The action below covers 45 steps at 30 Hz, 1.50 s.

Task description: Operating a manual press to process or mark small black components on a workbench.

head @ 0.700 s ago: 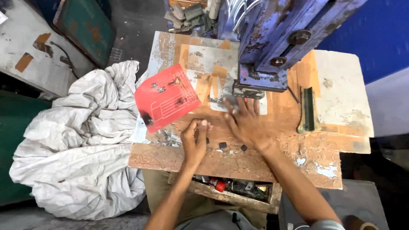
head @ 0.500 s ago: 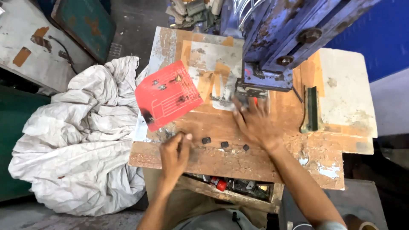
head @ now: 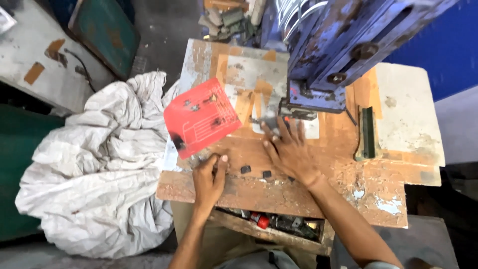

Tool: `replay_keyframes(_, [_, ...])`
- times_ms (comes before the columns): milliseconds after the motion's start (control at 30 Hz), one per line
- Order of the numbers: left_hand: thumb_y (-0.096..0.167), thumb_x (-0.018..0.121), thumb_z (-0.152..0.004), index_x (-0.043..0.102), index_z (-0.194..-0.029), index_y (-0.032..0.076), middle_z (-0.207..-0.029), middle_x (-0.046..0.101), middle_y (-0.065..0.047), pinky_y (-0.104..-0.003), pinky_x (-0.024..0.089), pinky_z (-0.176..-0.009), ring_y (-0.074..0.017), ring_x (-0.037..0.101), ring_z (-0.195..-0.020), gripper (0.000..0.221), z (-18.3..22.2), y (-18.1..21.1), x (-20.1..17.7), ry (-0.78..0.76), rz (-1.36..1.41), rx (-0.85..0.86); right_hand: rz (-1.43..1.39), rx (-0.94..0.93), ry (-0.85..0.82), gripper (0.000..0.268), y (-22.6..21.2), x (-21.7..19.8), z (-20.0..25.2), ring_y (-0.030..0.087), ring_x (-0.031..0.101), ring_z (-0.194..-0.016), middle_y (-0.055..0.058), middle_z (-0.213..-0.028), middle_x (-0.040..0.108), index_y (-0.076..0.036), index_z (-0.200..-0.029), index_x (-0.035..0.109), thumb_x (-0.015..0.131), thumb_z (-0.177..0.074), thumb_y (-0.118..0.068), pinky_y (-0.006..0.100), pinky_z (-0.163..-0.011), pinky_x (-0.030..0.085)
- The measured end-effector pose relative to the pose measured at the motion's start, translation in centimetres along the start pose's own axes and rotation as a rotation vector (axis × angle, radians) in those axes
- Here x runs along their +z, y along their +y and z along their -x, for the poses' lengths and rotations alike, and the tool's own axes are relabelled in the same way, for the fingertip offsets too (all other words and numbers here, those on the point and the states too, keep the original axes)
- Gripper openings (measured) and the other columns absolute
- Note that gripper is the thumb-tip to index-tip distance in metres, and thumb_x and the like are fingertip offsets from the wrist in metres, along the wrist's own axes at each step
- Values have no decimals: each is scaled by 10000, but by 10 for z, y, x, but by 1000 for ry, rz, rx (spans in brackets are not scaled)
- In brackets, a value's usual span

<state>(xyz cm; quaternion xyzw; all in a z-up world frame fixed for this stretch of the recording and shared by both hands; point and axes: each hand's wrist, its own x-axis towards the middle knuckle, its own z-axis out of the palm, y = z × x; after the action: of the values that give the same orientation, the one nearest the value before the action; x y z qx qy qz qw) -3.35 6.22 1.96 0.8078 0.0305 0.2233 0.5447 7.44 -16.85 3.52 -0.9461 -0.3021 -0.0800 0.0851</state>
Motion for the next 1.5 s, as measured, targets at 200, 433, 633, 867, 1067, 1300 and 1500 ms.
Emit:
replay_keyframes(200, [191, 674, -972, 659, -829, 20, -577, 639, -48, -285, 385, -465, -90, 557, -482, 224, -1, -5, 4, -27, 50, -145, 192, 113, -103, 576, 28, -19, 11, 506, 310, -1442, 240, -1556, 356, -257, -1606, 419, 278, -1084, -456, 665, -1225, 157])
replay_keyframes(433, [129, 755, -921, 698, -893, 25, -640, 678, -41, -267, 397, -467, -77, 579, -531, 122, -1, -2, 5, 25, 48, -144, 77, -27, 87, 572, 12, 1, 11, 488, 326, -1453, 229, -1590, 396, -174, -1565, 443, 338, -1075, -451, 653, -1183, 191])
replay_keyframes(633, [53, 733, -903, 784, -1081, 55, -899, 805, -62, -238, 495, -532, -77, 656, -609, 185, -2, 3, 2, 19, 55, -81, 189, 67, 113, 502, 23, -13, 20, 382, 484, -1335, 185, -1425, 527, -150, -1463, 584, 457, -1015, -336, 636, -1167, 300])
replay_keyframes(867, [-16, 563, -995, 730, -1193, 42, -1026, 788, -97, -272, 601, -735, -149, 782, -844, 265, 0, -6, 6, 21, 73, -15, -60, 147, 270, 317, 27, -15, 31, 350, 566, -1098, 157, -1161, 624, -101, -1264, 739, 620, -990, -208, 477, -944, 466])
replay_keyframes(1067, [113, 534, -953, 619, -1372, 68, -1348, 652, -190, -510, 433, -1110, -312, 594, -1220, 430, -22, 13, 34, -142, -369, 244, -162, 290, 239, 352, 35, -12, 36, 339, 568, -1096, 161, -1193, 615, -131, -1305, 721, 597, -1013, -282, 522, -947, 448])
replay_keyframes(1300, [451, 486, -1017, 451, -1536, 216, -1621, 243, -246, -644, 93, -1201, -497, 190, -1495, 571, -42, -2, 74, -346, -626, 257, 186, 149, 74, 546, 33, -12, 2, 494, 364, -1435, 255, -1430, 525, -225, -1475, 542, 481, -1018, -516, 643, -1172, 216])
replay_keyframes(1500, [538, 379, -1064, 437, -1579, 242, -1721, 182, -171, -619, 28, -1262, -426, 131, -1585, 596, -42, -48, 90, -322, -618, 343, -39, 179, -206, 620, 16, -30, -9, 479, 437, -1373, 291, -1394, 530, -337, -1613, 339, 318, -1039, -571, 635, -1175, 223])
